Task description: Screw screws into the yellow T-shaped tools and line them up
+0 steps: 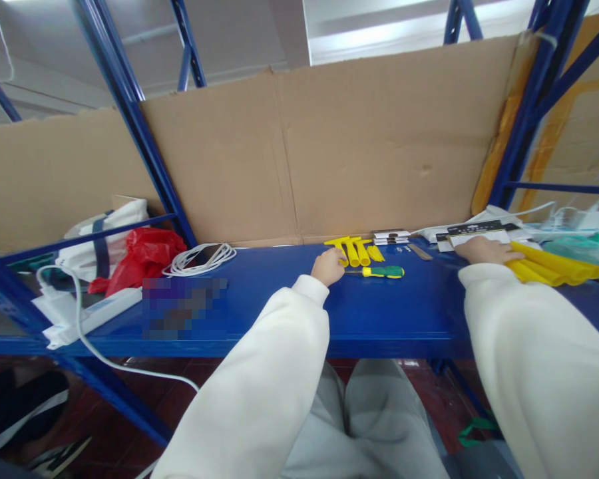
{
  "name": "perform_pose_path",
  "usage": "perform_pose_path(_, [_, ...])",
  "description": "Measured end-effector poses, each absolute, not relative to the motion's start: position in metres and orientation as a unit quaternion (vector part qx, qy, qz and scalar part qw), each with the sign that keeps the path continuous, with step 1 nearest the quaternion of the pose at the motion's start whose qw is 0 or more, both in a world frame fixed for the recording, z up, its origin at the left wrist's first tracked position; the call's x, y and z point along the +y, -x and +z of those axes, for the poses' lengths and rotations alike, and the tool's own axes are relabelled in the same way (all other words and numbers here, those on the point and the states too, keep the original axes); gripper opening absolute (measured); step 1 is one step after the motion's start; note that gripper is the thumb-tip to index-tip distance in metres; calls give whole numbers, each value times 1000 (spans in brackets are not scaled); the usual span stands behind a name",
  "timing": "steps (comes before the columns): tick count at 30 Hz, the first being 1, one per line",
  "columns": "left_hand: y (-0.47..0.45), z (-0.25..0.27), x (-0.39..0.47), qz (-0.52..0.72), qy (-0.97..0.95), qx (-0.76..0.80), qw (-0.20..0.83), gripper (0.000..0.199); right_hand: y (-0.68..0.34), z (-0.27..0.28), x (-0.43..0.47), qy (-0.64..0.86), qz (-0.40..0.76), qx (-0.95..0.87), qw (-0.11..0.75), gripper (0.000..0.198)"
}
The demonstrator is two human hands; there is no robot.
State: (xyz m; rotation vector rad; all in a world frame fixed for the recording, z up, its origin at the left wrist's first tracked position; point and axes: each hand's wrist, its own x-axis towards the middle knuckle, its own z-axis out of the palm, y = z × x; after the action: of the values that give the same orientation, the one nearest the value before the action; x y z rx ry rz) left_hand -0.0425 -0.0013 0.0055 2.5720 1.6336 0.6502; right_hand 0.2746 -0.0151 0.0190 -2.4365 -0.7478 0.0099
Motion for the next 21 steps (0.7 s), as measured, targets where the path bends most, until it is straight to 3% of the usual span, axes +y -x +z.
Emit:
perform_pose_path(5, [42,5,0,213,-827,521,12,46,-272,17,-18,904,-21,-300,302,61])
perform_pose_path(21, [41,0,6,318,-809,494,25,47,-262,39,-11,713,-260,-388,523,58])
